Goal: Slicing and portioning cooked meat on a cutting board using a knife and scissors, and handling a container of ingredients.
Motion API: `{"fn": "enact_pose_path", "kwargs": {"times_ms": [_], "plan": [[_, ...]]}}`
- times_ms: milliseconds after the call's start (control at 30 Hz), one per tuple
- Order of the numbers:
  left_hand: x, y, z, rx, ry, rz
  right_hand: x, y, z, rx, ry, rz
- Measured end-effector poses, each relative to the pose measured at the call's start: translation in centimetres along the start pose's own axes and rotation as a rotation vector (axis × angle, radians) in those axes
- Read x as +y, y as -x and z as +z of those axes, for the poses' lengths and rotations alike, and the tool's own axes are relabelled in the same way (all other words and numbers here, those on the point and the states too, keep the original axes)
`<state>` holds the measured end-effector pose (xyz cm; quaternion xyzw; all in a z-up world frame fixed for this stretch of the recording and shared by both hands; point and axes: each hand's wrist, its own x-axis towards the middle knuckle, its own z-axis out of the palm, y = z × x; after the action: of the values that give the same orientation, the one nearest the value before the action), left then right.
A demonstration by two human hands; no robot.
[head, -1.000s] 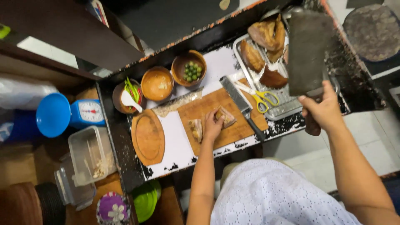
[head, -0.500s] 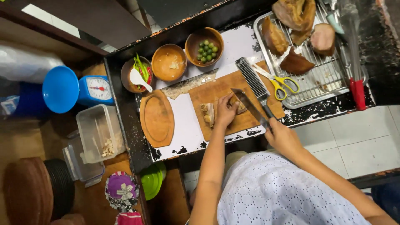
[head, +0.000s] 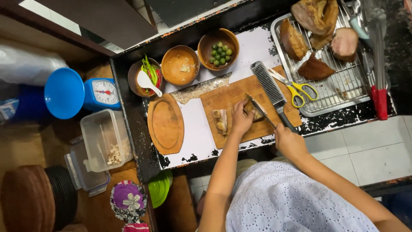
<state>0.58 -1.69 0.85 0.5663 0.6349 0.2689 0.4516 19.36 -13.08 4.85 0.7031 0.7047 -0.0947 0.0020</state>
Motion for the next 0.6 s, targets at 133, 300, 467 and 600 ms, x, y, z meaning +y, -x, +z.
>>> {"fn": "enact_pose_path", "kwargs": {"times_ms": [133, 300, 467, 600], "plan": [[-0.8, -1.0, 0.2, -0.061, -0.006, -0.062, -0.7, -2.8, 0.4, -0.032, -0.027, 0.006], [-1.4, -2.0, 0.3, -0.105, -0.016, -0.096, -5.4, -7.3, -7.0, -0.07, -0.064, -0.004], [-1.1, -2.3, 0.2, -0.126, 0.029, -0.128, -5.2, -8.5, -4.1, 0.005, 0.044, -0.024], [1.3, -1.7, -1.4, -0.108, 0.08, -0.087, -2.6, -3.1, -2.8, 0.04, 0.21, -0.055]]}}
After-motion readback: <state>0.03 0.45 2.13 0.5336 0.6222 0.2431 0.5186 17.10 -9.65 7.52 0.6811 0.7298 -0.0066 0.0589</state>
